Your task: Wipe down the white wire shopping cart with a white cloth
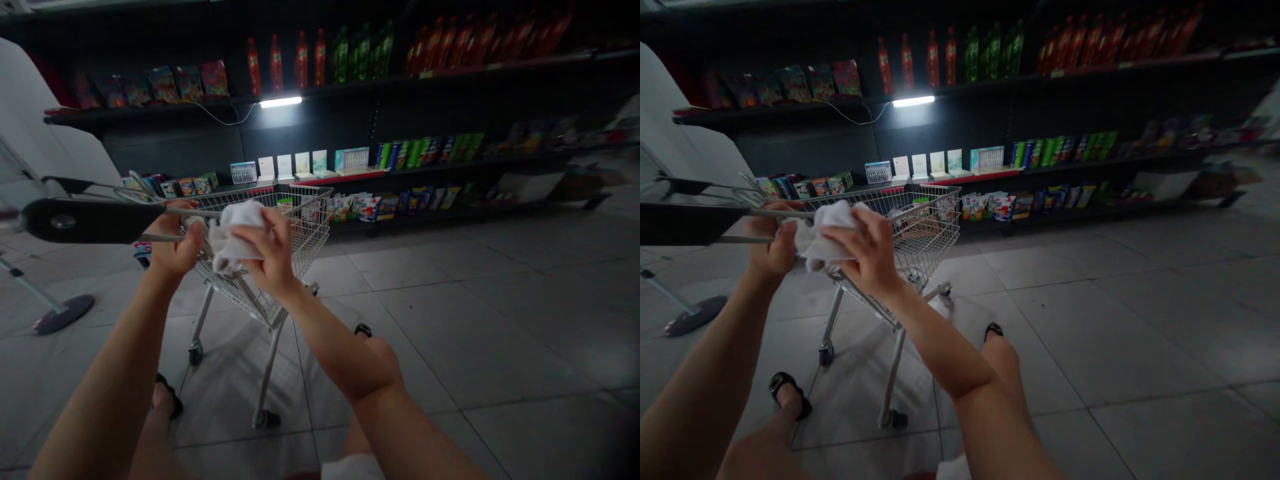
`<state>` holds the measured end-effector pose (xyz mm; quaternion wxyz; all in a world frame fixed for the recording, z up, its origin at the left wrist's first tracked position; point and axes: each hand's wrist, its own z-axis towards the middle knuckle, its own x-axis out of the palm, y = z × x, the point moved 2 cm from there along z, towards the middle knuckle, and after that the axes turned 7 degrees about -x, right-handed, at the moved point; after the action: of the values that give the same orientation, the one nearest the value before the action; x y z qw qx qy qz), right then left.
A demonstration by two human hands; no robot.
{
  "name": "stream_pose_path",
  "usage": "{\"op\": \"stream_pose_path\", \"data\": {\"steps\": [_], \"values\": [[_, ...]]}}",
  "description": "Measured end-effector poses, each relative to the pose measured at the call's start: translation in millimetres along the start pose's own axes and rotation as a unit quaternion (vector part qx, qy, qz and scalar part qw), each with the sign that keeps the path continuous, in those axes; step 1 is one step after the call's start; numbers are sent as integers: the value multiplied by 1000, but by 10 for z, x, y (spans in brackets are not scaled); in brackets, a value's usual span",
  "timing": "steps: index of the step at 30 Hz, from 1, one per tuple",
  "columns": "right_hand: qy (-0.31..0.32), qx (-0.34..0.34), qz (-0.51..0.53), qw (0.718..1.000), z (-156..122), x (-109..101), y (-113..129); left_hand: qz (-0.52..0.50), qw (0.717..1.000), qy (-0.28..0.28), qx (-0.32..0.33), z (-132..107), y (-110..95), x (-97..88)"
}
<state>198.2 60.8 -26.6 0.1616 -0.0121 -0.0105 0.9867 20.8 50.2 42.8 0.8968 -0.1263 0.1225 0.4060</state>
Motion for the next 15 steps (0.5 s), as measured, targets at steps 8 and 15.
{"op": "stream_pose_path", "data": {"steps": [8,15], "values": [[174,-3,-29,984,-1361,559,-127,-64,997,-24,39,15,119,-34],[337,84,-23,938,-2766,327,-267,-83,996,-45,6,11,349,-54]]}}
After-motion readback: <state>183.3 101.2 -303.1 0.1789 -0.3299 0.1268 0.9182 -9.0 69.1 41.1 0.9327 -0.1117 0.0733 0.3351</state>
